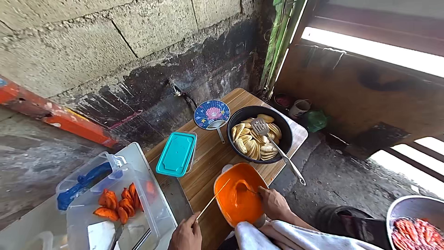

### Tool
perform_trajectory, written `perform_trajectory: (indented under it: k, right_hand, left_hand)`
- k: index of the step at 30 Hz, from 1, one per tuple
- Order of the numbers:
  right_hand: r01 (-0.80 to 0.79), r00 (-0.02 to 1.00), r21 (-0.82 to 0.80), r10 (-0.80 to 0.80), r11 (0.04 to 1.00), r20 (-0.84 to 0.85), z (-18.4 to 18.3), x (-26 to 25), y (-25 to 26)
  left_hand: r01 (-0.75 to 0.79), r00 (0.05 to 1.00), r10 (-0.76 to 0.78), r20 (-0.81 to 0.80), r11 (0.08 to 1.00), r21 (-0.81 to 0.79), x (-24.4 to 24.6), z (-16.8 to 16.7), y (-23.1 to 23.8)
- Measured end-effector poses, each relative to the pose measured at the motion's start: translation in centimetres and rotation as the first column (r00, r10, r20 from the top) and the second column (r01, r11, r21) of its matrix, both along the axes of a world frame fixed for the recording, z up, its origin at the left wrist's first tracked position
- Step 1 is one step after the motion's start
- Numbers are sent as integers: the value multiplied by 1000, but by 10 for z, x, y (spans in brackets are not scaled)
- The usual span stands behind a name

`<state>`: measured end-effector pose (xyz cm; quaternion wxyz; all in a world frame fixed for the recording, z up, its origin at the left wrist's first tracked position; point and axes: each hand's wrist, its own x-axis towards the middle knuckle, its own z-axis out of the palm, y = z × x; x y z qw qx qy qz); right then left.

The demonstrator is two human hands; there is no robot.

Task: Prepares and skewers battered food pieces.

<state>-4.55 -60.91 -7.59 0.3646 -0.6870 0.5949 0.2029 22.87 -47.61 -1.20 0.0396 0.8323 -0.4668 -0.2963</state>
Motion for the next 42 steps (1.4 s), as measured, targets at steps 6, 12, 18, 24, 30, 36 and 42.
perform_trajectory:
  k: [6, 12, 18, 24, 30, 36, 42]
  right_hand:
    - [-24, 998, 38, 26, 999, -55, 0, -9, 1]
    - [21, 997, 4, -21, 1000, -80, 1, -14, 3]
    - [-92, 992, -293, 61, 952, -113, 8, -16, -17]
    - [-37, 984, 1, 37, 999, -173, 23, -14, 12]
    - [-70, 990, -198, 44, 978, -132, 31, -12, -8]
    - [-263, 930, -146, 210, 954, -302, 43, -3, -19]
    - [-37, 940, 122, 76, 992, -333, 46, 15, 13]
  left_hand:
    - [-5, 1000, 6, -27, 1000, 13, -3, -8, 4]
    - [10, 999, -10, -41, 1000, 0, -6, -14, 14]
    - [13, 999, -13, -36, 1000, 18, -6, -13, 11]
    - [-25, 1000, 25, -3, 1000, 19, -1, -7, 4]
    - [-21, 1000, 21, 1, 999, 46, 1, -6, 2]
    - [5, 1000, -4, -16, 999, 45, 0, -7, 0]
    - [13, 999, -11, -35, 997, 71, 5, -6, 7]
